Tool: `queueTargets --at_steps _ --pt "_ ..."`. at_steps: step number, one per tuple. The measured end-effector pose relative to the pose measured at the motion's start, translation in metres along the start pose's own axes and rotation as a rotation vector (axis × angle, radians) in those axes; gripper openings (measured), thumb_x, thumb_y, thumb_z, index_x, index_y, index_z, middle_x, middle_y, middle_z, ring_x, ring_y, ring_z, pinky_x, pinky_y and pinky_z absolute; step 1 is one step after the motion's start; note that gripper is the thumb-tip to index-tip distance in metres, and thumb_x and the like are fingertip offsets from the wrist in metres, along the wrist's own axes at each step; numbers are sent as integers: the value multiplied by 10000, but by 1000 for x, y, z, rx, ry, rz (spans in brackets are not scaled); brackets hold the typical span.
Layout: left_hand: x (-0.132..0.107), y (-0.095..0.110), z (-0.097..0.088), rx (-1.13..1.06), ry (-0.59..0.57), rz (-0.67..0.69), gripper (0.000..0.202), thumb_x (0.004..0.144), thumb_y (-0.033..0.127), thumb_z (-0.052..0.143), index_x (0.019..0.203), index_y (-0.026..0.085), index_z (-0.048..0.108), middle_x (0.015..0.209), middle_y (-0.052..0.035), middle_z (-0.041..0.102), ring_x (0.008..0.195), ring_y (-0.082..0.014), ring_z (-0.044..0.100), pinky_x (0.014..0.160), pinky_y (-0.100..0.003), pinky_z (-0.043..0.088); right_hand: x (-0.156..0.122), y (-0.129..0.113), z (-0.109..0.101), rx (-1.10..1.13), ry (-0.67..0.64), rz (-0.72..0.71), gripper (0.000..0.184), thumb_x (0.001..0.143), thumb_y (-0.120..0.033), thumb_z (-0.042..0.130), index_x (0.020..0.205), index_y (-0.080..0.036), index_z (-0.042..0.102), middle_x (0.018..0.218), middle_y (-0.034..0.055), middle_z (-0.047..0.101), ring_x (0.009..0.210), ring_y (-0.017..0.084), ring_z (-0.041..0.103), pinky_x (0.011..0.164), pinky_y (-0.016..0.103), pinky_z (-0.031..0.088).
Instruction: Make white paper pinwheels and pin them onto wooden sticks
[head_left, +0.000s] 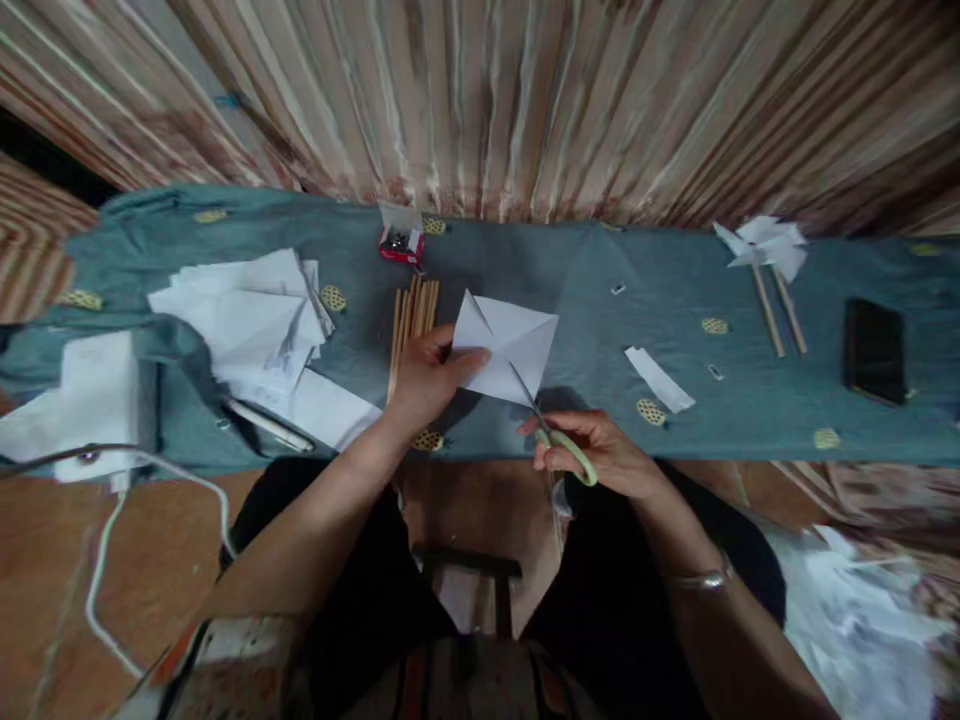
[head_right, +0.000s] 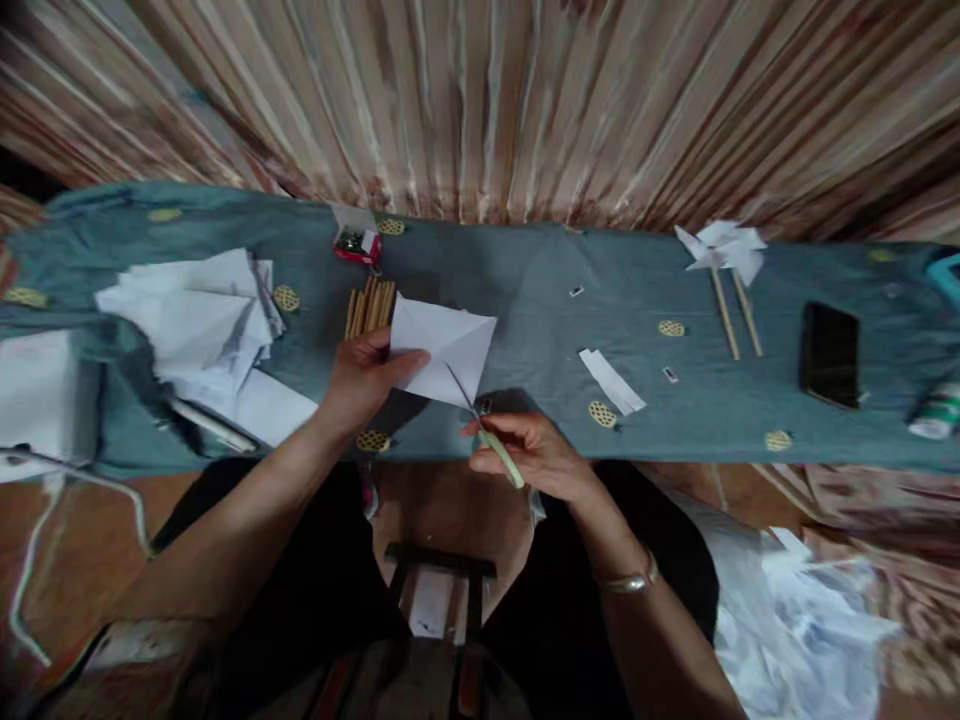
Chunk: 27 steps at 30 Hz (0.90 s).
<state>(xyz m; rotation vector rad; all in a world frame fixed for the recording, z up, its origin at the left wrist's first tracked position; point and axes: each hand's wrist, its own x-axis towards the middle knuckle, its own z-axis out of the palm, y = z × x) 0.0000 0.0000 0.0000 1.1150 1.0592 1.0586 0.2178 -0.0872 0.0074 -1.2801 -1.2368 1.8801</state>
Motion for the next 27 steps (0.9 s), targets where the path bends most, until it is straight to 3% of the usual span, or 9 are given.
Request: queueTargets --at_steps 27 --pt "-4 2 4 -21 3 -26 238 635 287 779 798 138 691 720 -3 686 600 -114 566 544 -213 416 3 -3 6 132 64 80 383 596 -336 876 906 -167 728 587 -32 660 519 81 603 493 183 509"
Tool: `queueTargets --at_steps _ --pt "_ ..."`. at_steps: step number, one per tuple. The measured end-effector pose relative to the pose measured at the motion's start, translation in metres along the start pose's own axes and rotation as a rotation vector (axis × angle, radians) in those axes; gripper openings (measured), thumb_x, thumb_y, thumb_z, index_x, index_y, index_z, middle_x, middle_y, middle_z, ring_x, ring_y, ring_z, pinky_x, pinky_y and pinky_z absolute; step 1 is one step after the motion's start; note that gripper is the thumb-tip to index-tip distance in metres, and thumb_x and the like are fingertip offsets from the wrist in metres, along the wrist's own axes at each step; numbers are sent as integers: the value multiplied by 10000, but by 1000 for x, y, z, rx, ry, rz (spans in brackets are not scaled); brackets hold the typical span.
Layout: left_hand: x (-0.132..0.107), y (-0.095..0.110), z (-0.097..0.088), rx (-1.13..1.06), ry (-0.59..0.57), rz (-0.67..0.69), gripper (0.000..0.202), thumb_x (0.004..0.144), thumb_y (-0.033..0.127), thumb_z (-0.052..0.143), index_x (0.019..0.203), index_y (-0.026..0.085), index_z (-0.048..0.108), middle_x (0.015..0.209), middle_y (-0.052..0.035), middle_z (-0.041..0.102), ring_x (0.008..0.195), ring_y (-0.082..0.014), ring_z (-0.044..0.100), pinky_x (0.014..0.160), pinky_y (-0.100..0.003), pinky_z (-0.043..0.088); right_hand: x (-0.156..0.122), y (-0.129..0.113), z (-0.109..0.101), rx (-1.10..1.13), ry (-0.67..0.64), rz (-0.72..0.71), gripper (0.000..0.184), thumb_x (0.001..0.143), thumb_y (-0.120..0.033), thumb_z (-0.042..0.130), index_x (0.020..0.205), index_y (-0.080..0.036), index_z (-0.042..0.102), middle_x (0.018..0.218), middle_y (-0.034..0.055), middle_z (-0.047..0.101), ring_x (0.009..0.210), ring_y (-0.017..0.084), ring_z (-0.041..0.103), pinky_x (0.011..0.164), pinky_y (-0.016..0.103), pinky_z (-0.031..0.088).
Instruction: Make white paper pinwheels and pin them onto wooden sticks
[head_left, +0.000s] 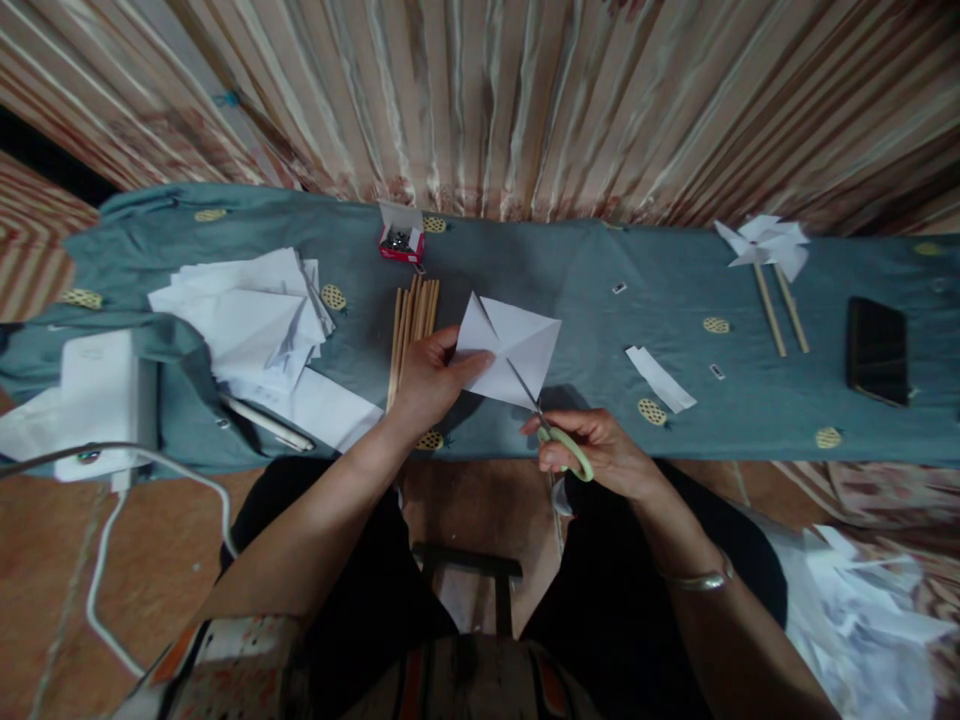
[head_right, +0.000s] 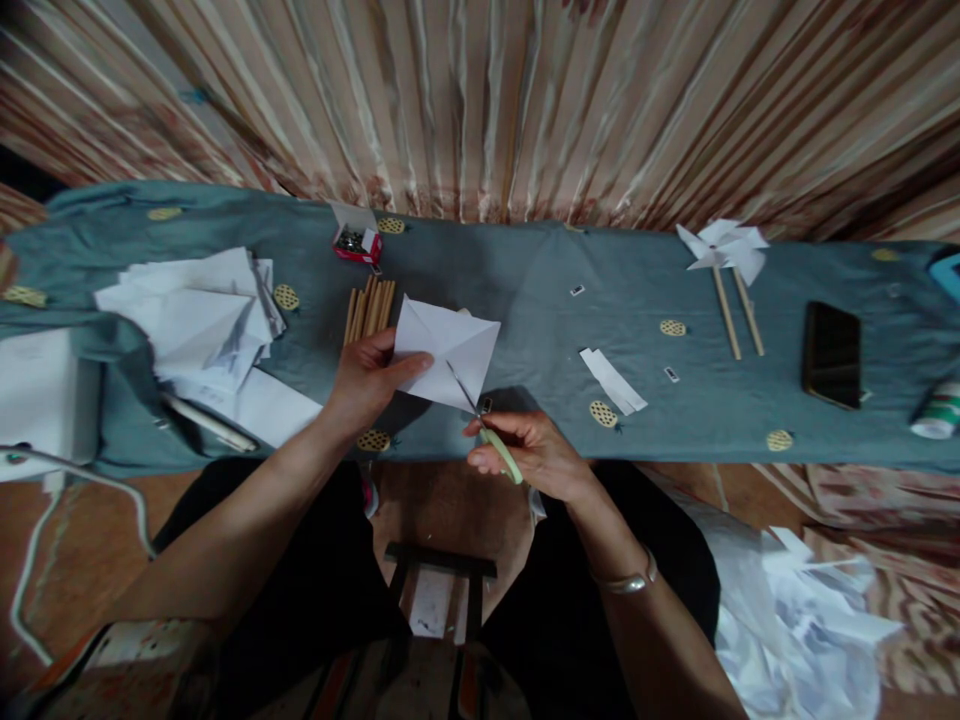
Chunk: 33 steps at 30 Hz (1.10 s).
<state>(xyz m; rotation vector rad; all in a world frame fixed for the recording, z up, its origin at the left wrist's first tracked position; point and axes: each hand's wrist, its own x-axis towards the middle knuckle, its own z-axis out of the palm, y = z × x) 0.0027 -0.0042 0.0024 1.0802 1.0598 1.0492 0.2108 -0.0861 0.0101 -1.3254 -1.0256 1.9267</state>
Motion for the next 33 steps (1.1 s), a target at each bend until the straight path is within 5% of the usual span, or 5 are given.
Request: queueTargets --at_steps 23,29,33 --pt "-1 0 1 -11 -8 -7 231 640 291 779 800 152 687 701 3 675 586 -117 557 521 -220 397 -1 0 0 -126 -44 -53 398 657 -402 832 960 -174 712 659 -18 661 558 83 569 508 195 467" --pt "4 0 -3 -59 15 4 211 642 290 782 780 161 689 705 4 680 589 -112 568 540 -227 420 -8 -8 -13 -180 -167 -40 429 709 -434 791 1015 -150 691 714 -1 652 619 95 573 590 229 483" --pt "7 2 -5 -97 29 -29 244 617 293 795 798 156 704 732 -5 697 607 -123 593 567 -242 450 -16 -17 -26 -204 -140 20 488 680 -475 800 1012 -135 691 722 11 654 617 107 578 580 238 484"
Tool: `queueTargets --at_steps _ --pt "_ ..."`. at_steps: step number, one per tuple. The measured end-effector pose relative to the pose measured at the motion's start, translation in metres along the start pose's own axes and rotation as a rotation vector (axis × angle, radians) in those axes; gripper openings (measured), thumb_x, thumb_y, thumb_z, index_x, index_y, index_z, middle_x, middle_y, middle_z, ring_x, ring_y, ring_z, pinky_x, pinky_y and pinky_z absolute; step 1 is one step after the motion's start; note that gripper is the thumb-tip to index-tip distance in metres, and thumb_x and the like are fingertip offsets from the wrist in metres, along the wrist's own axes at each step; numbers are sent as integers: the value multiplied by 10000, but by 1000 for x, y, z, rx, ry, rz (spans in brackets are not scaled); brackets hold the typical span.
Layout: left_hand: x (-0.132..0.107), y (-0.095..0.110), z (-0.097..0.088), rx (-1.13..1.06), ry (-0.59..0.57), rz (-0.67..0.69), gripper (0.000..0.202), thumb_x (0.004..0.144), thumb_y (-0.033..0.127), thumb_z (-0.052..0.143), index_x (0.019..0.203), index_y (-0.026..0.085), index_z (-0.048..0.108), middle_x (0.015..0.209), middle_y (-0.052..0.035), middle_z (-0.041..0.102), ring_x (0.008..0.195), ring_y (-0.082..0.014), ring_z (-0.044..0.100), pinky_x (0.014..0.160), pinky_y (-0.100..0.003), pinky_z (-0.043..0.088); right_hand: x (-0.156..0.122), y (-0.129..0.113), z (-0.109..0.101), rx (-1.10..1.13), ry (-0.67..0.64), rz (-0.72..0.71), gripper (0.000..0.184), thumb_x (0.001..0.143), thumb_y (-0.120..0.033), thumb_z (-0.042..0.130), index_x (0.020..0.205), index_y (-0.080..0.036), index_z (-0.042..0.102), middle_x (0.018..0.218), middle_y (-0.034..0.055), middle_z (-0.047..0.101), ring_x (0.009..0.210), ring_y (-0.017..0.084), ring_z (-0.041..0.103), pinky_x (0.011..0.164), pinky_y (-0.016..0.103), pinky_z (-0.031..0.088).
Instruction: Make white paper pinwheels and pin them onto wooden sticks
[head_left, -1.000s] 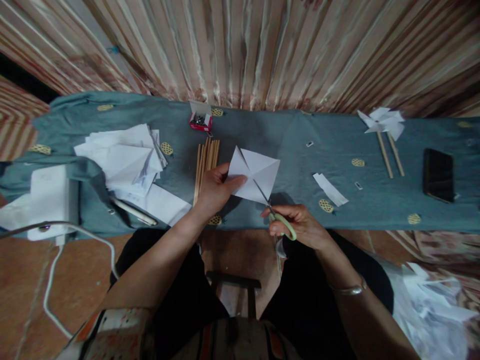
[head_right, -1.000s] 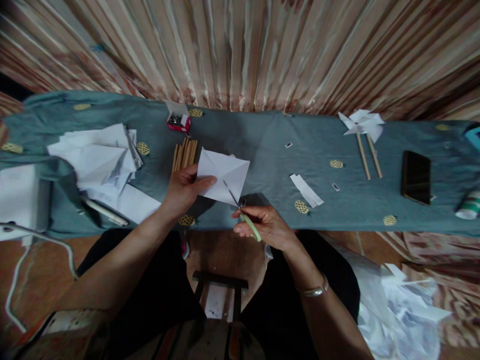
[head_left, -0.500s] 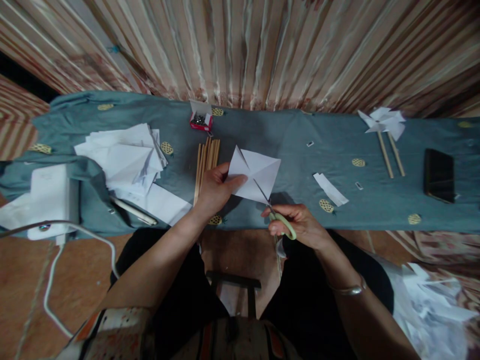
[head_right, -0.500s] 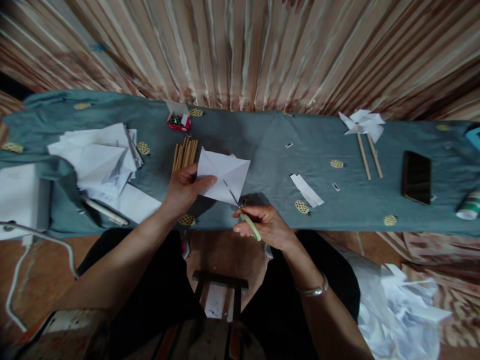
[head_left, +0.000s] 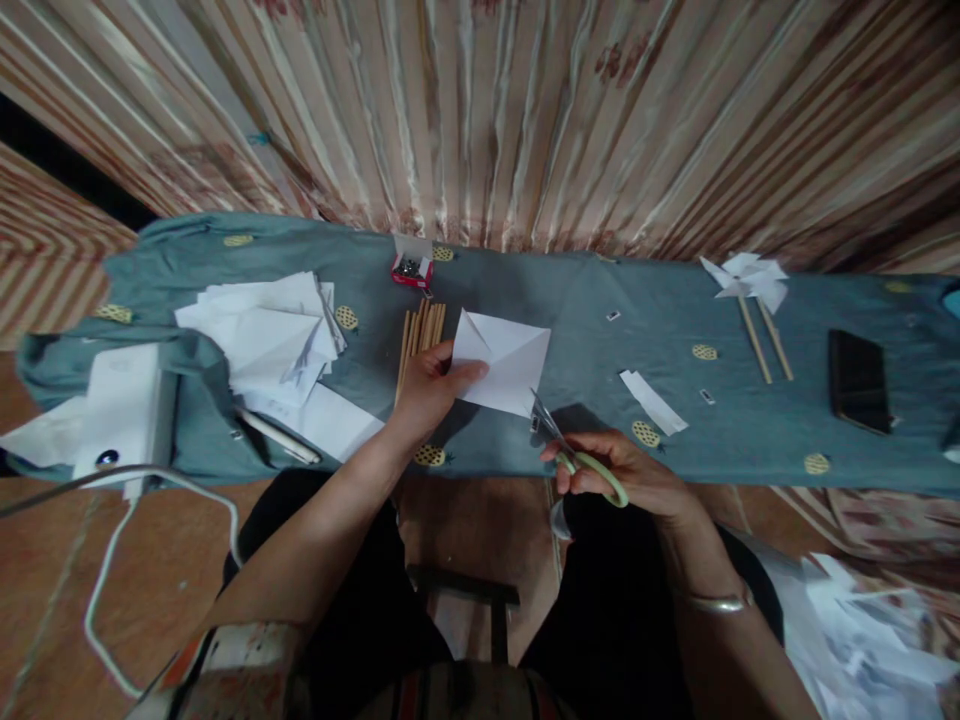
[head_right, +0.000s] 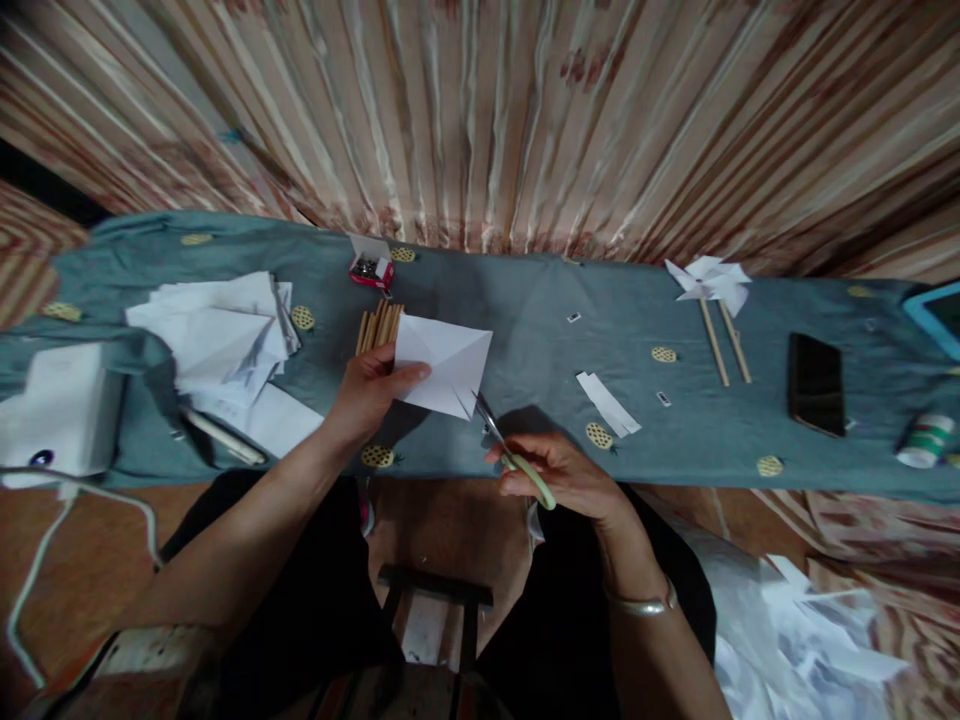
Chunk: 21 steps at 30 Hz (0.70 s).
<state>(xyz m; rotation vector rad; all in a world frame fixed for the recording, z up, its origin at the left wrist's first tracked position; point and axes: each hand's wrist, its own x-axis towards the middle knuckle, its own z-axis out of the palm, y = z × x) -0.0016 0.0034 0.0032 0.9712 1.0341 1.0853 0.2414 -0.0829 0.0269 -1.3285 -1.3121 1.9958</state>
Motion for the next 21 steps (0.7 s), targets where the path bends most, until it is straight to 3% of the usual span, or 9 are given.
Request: queueTargets --at_steps 4,10,12,17,21 --pt "0 2 1 7 -42 -47 307 579 297 813 832 149 720 745 -14 708 614 -133 601 569 -247 455 -7 -4 -11 -18 110 -38 556 648 -567 790 984 -133 700 698 29 671 597 119 579 571 247 476" --pt "-9 -2 7 63 -177 -105 298 585 295 813 828 148 726 727 -15 693 601 -133 586 559 -235 429 5 -1 -17 38 642 -365 474 635 -551 799 956 -214 704 695 6 693 603 140 599 604 273 502" --pt "-13 -5 10 113 -242 -123 270 597 303 808 796 145 718 697 -13 678 589 -137 580 556 -236 424 11 -1 -14 35 741 -402 468 604 -510 828 958 -232 701 732 5 705 658 162 630 653 301 524" --pt "-20 -11 17 191 -391 -162 222 619 307 783 736 145 687 624 11 631 557 -124 552 540 -221 402 19 -4 -5 -48 702 -370 454 610 -435 836 994 -240 693 782 1 713 713 164 641 690 312 532" --pt "-20 -10 19 210 -413 -165 222 622 302 777 737 138 683 639 11 637 571 -123 554 526 -212 399 22 0 0 -56 623 -318 402 618 -390 827 966 -230 702 727 -12 690 627 134 592 605 277 495"
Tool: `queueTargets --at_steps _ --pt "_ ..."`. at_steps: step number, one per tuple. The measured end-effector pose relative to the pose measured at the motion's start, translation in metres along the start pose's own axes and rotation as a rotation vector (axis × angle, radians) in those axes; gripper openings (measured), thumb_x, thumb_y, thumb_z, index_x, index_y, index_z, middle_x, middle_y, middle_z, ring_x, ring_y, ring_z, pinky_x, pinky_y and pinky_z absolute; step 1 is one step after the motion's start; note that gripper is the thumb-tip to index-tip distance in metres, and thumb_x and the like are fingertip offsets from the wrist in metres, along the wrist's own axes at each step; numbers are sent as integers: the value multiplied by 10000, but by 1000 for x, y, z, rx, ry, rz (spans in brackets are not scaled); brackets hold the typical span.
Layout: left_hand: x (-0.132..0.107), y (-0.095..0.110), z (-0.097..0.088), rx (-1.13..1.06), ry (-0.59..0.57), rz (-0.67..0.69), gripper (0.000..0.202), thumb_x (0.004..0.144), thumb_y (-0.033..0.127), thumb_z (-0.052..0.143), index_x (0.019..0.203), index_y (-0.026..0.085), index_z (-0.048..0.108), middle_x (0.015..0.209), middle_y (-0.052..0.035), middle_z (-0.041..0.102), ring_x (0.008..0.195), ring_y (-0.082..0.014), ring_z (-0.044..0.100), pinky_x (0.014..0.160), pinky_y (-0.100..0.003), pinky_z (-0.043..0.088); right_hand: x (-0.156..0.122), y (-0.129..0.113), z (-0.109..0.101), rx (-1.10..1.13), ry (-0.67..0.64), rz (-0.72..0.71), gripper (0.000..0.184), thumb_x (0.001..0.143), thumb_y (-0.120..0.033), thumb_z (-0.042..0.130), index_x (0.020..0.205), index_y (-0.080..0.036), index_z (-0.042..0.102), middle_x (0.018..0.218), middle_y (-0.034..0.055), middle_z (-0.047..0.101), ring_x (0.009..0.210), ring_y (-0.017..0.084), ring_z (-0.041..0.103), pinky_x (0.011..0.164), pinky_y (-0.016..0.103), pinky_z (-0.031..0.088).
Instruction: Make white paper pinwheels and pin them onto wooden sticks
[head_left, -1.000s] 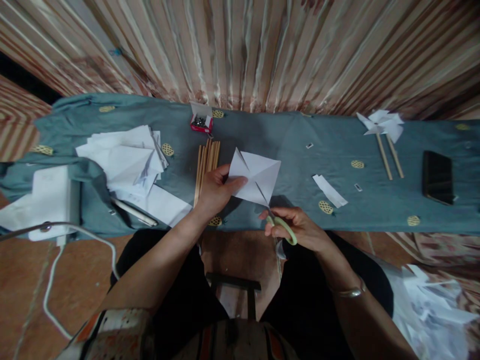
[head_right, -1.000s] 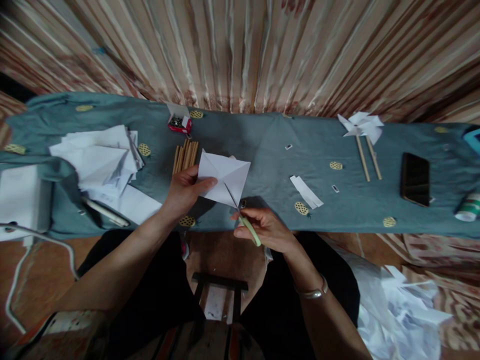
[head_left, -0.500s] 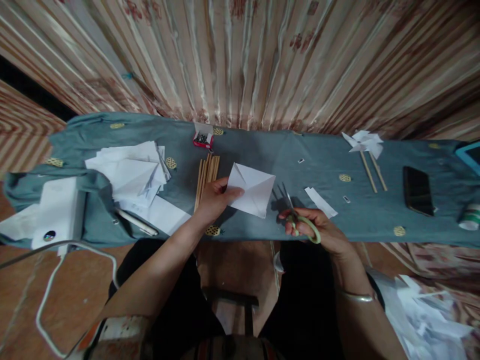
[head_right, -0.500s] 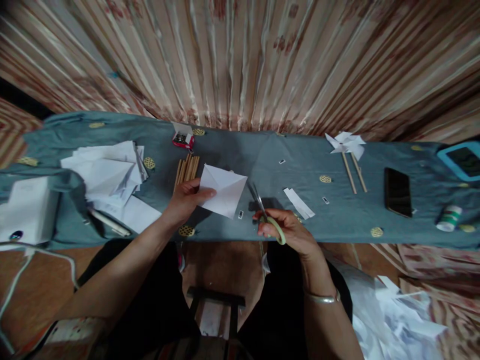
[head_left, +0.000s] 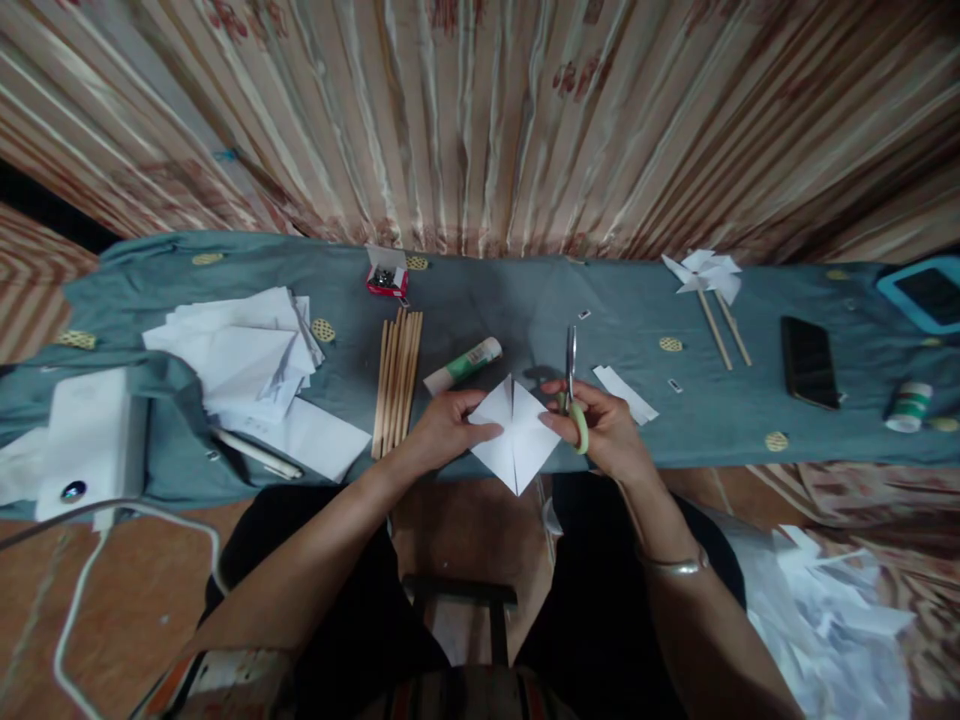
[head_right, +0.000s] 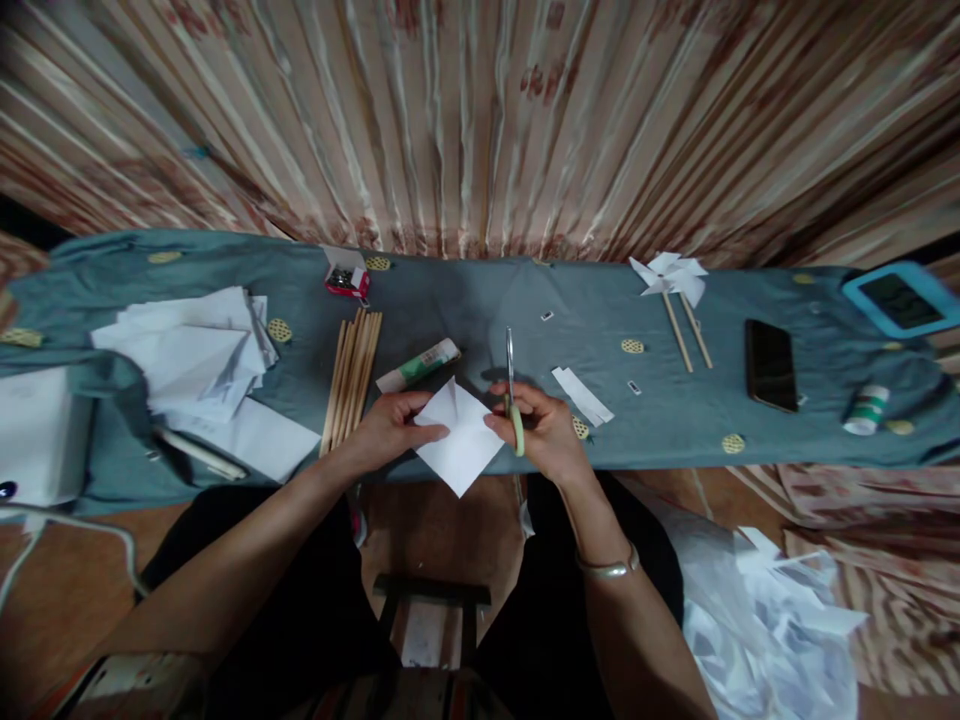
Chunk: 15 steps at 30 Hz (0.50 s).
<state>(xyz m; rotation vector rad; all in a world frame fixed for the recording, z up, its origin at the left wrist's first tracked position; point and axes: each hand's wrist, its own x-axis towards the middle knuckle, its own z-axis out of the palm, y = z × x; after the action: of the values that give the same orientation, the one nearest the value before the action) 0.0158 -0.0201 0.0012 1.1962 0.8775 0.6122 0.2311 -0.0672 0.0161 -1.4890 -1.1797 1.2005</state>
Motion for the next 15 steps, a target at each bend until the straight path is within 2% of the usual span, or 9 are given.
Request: queueTargets --at_steps 3,8,11,13,15 --pt "1 2 -2 -15 38 9 294 608 294 784 842 134 706 684 8 657 586 -123 567 542 -215 417 -2 1 3 45 -38 47 374 598 -370 832 917 -224 700 652 -37 648 556 104 531 539 245 439" --pt "5 1 -11 29 180 49 463 575 279 811 1007 142 713 869 -30 712 676 -144 618 599 -232 458 -5 -4 9 46 -80 95 353 596 -366 814 882 -208 678 636 -48 621 529 81 471 508 228 387" --pt "7 -1 -14 37 220 21 576 585 283 825 1125 146 681 739 -1 677 598 -129 585 551 -225 425 -6 -5 13 35 -99 104 381 585 -407 804 880 -209 668 600 -64 570 512 79 438 489 227 366" --pt "8 -1 -12 -72 248 15 677 585 294 840 1213 157 627 645 35 626 567 -122 568 538 -219 411 -6 -3 16 20 -90 86 379 582 -437 795 854 -209 661 565 -74 524 497 78 405 478 229 352" --pt "8 -1 -8 -266 266 18 755 592 308 846 1280 190 558 702 30 647 629 -133 609 587 -229 450 -5 -1 20 11 -28 54 374 582 -462 787 825 -212 651 550 -77 494 496 78 379 480 232 348"
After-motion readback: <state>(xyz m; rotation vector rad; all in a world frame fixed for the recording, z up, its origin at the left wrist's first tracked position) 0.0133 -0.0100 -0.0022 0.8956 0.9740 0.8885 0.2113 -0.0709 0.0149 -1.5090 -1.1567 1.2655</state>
